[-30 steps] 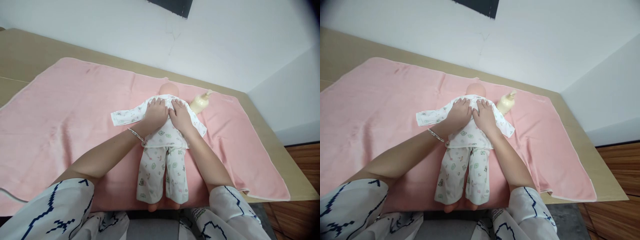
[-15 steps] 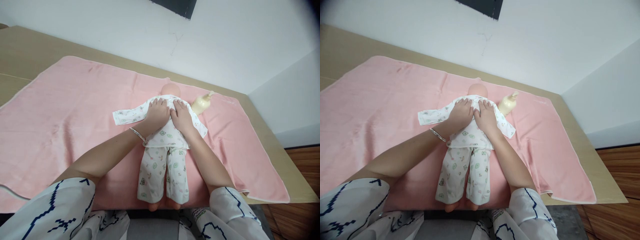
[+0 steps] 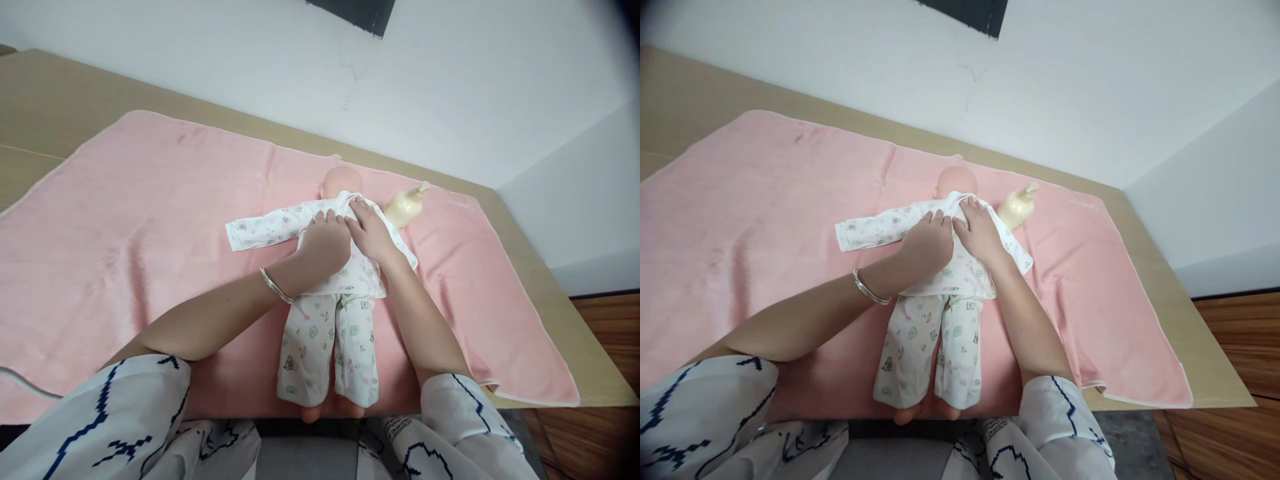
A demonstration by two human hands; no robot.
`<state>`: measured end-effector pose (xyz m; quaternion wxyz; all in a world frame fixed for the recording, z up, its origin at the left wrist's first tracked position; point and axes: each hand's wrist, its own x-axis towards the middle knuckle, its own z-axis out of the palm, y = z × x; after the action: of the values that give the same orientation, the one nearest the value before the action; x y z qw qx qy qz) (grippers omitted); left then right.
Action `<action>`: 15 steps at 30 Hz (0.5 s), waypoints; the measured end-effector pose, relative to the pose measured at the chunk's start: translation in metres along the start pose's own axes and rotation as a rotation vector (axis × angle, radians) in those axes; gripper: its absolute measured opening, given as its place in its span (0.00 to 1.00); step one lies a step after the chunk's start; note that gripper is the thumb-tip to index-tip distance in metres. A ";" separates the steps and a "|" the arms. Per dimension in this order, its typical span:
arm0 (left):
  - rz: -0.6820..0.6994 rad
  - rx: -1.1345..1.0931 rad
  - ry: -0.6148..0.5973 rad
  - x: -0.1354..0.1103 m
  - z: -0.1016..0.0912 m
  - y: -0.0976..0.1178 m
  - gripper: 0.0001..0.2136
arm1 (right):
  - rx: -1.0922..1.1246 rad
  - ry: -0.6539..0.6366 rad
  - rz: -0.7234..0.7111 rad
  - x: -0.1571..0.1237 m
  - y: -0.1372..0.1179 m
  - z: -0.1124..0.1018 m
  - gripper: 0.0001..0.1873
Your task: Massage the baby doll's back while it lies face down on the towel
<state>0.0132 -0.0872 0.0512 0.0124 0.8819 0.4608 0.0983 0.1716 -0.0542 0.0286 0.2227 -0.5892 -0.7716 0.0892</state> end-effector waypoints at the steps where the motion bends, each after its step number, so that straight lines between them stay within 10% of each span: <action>1: 0.036 0.023 -0.027 0.000 -0.005 -0.001 0.21 | -0.008 0.003 0.000 0.000 -0.001 0.000 0.31; 6: 0.141 0.104 0.025 0.016 0.000 -0.023 0.17 | -0.115 0.016 0.081 -0.008 -0.024 0.001 0.30; 15: -0.092 -0.189 0.221 0.039 0.033 -0.050 0.17 | -0.221 -0.020 0.086 -0.030 -0.058 -0.003 0.27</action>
<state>0.0008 -0.0242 0.0201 0.0491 0.8386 0.4881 0.2369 0.1286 -0.0996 0.0477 0.1445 -0.6416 -0.7530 0.0188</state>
